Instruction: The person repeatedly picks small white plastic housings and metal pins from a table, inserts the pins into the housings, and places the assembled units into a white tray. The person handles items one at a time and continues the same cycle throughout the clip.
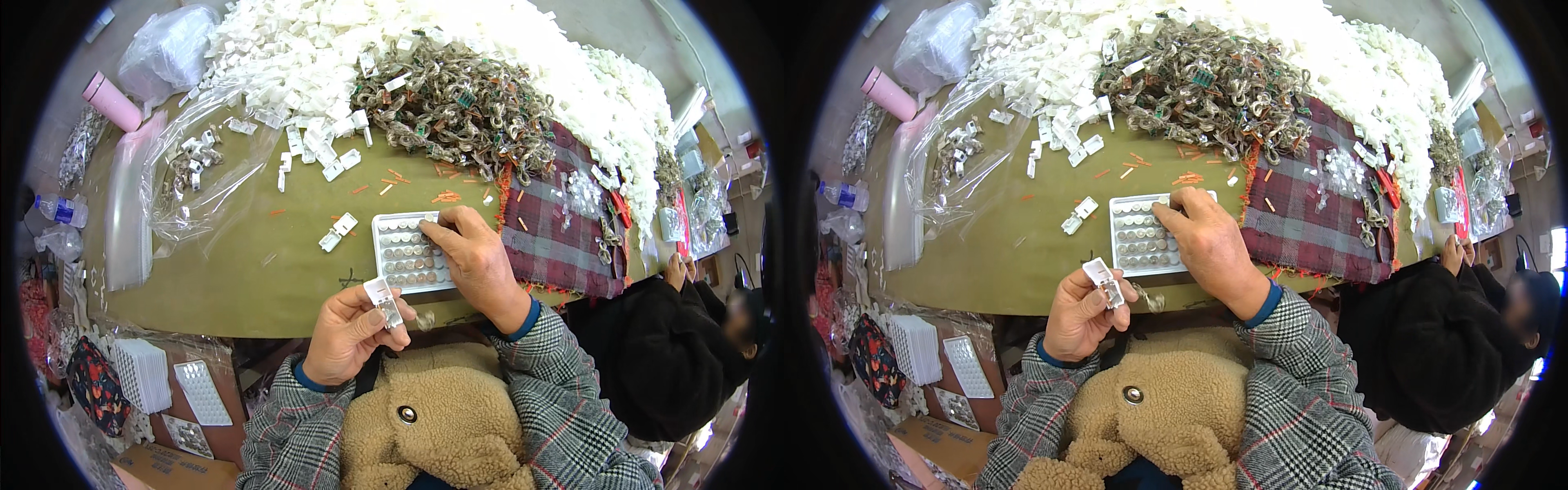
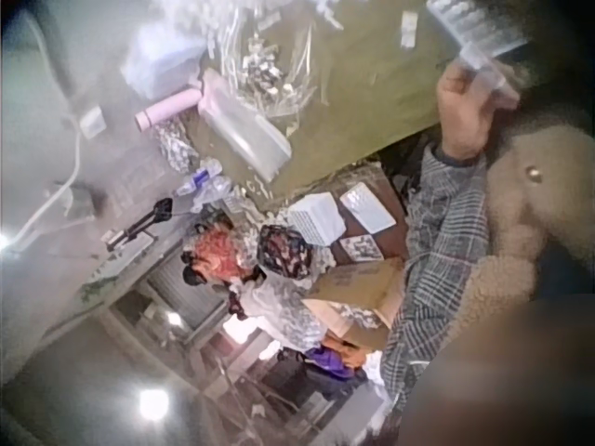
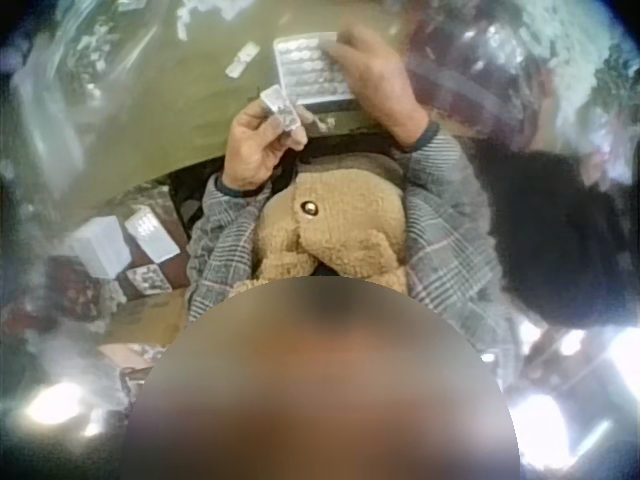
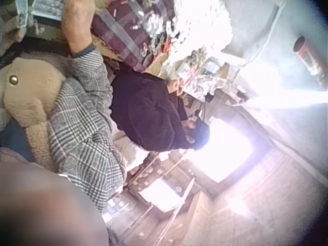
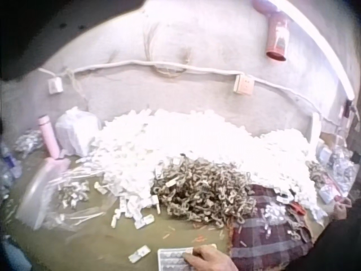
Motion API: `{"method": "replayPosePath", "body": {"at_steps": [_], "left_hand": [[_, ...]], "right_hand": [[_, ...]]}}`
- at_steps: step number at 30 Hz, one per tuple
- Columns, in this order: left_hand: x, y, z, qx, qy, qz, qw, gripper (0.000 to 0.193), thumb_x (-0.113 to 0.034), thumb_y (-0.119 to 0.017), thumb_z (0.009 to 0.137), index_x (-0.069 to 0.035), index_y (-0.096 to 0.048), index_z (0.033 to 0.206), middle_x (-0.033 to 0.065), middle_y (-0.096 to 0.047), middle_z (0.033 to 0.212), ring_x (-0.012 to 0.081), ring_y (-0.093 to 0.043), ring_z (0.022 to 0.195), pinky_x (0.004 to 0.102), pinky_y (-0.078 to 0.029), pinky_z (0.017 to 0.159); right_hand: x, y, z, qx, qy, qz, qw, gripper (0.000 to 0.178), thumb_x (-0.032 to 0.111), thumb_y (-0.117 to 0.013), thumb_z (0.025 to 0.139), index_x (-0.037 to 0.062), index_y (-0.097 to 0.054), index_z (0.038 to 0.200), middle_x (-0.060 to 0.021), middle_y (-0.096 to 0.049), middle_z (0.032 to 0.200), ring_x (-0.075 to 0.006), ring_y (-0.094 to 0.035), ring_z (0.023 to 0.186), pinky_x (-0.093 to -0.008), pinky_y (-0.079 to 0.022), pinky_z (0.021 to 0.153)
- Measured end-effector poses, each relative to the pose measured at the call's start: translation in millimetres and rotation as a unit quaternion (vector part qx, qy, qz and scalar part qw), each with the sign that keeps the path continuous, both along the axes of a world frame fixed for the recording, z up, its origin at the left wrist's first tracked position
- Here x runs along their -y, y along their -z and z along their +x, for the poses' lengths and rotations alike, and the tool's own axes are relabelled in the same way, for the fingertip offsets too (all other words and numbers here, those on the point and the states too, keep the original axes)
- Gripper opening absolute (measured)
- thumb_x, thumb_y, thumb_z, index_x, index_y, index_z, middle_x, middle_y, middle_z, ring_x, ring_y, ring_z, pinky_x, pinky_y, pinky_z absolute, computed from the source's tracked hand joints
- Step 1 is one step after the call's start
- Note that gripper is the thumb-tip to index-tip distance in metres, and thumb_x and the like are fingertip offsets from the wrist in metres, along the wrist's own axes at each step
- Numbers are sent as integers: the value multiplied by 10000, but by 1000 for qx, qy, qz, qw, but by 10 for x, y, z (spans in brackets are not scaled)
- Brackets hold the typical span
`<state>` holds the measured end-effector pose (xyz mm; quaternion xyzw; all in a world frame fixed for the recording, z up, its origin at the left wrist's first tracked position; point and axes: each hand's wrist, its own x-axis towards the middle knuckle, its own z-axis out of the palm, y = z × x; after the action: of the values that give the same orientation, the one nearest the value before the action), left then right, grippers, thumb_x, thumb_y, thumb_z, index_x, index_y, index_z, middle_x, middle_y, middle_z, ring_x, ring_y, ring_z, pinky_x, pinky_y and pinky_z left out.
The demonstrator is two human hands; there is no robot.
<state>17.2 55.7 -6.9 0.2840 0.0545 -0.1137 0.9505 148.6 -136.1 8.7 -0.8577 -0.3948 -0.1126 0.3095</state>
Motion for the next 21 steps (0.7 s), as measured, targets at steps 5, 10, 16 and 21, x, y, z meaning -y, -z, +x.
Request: {"method": "replayPosePath", "body": {"at_steps": [5,10,16,21], "left_hand": [[45,1,-13,4,-13,-26,1000,327,-85,-564,998,55,-540,1293,218,-668,1114,229,-717,866,321,-630,756],[104,-24,-99,25,-14,-31,999,323,-66,-551,1005,61,-528,1301,204,-667,1120,239,-719,919,330,-633,805],[254,-32,-213,12,-51,55,997,248,-49,-577,988,51,-572,1215,146,-696,1017,203,-721,854,309,-638,756],[302,-35,-294,20,-54,49,997,258,-45,-599,976,54,-585,1214,147,-702,1009,209,-728,857,314,-637,758]], "right_hand": [[32,-36,-11,9,10,10,1000,221,-55,-640,774,-11,-647,991,-136,-606,964,-307,-632,837,-384,-536,719],[58,-251,-375,-111,-13,142,984,152,-84,-661,815,-18,-629,947,-117,-621,926,-248,-631,782,-326,-518,675],[-2,-370,-851,-115,-76,164,977,185,-41,-689,826,-19,-623,998,-141,-595,985,-292,-645,806,-350,-538,693],[36,-361,-950,-132,-97,134,977,175,-50,-658,845,-31,-600,1009,-154,-565,995,-303,-629,797,-359,-533,676]]}}
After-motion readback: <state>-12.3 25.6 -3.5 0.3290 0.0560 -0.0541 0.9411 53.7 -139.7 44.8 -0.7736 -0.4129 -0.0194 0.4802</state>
